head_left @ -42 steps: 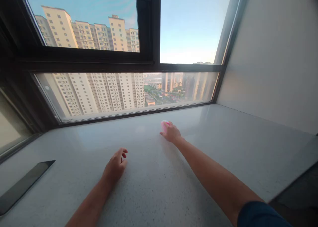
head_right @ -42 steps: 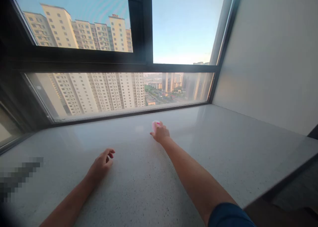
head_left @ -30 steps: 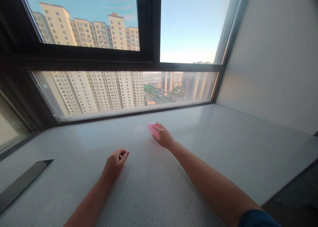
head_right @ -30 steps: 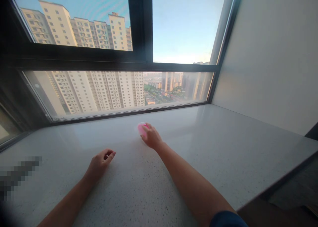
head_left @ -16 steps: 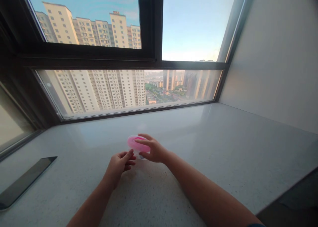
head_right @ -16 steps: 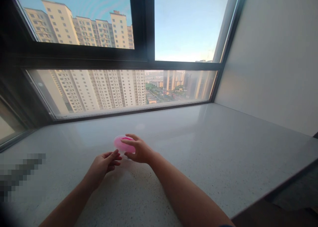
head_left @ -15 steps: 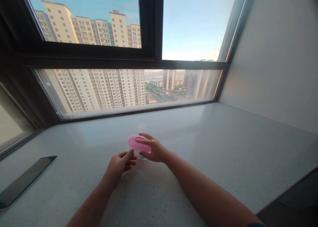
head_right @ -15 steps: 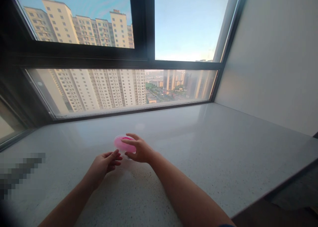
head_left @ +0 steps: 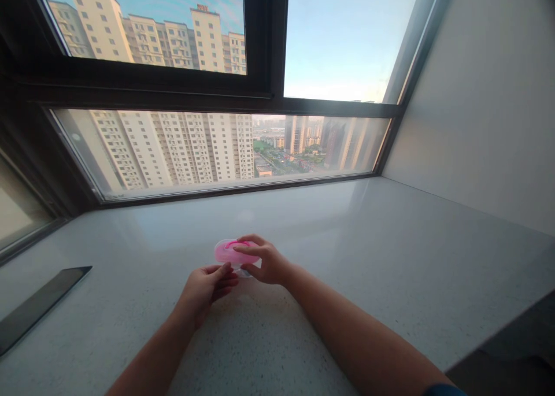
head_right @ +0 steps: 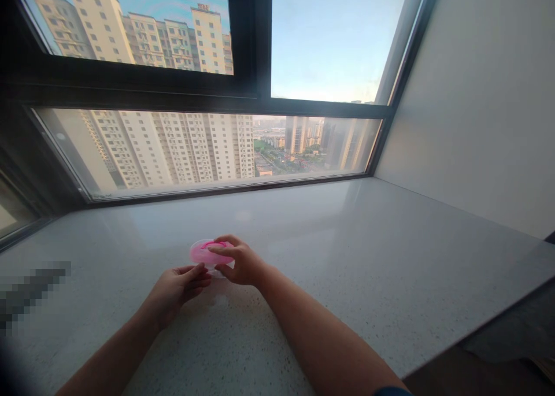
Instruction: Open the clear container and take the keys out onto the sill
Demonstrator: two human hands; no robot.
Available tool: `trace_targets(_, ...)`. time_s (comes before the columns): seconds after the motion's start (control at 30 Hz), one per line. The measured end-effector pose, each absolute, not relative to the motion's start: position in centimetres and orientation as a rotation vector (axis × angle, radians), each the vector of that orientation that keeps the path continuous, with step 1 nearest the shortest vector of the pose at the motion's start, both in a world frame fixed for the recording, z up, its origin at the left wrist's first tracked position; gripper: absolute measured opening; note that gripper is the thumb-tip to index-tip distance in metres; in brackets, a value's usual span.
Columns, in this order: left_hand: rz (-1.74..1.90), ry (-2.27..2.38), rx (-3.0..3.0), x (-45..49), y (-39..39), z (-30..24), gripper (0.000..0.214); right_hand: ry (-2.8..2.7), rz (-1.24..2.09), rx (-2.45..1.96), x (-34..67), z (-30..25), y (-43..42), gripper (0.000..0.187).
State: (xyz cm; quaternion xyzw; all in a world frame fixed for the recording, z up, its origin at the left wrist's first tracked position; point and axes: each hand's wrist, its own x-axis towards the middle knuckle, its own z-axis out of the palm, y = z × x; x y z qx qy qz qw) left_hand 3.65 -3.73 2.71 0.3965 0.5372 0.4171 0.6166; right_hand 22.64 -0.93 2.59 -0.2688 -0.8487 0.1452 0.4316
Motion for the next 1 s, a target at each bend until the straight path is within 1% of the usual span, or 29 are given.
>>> trace_targets(0.17, 0.999, 1.236, 0.865, 4.1, -4.0, 2.8, 0.015, -2.129, 0.363, -0.658, 22.5, 2.5, -0.9, 0.055)
trace_targets(0.27, 1.030, 1.242, 0.867, 4.2, -4.1, 2.6, 0.015, -2.128, 0.345, -0.646, 22.4, 2.4, -0.8, 0.053)
trace_targets(0.57, 1.139, 1.272, 0.985, 4.6, -4.2, 2.2, 0.030, -2.099, 0.339, -0.600, 22.0, 2.5, -0.7, 0.049)
trace_targets(1.0, 1.188, 1.275, 1.015, 5.1, -4.3, 2.2, 0.038, -2.067, 0.316, -0.536, 22.0, 2.0, -0.4, 0.046)
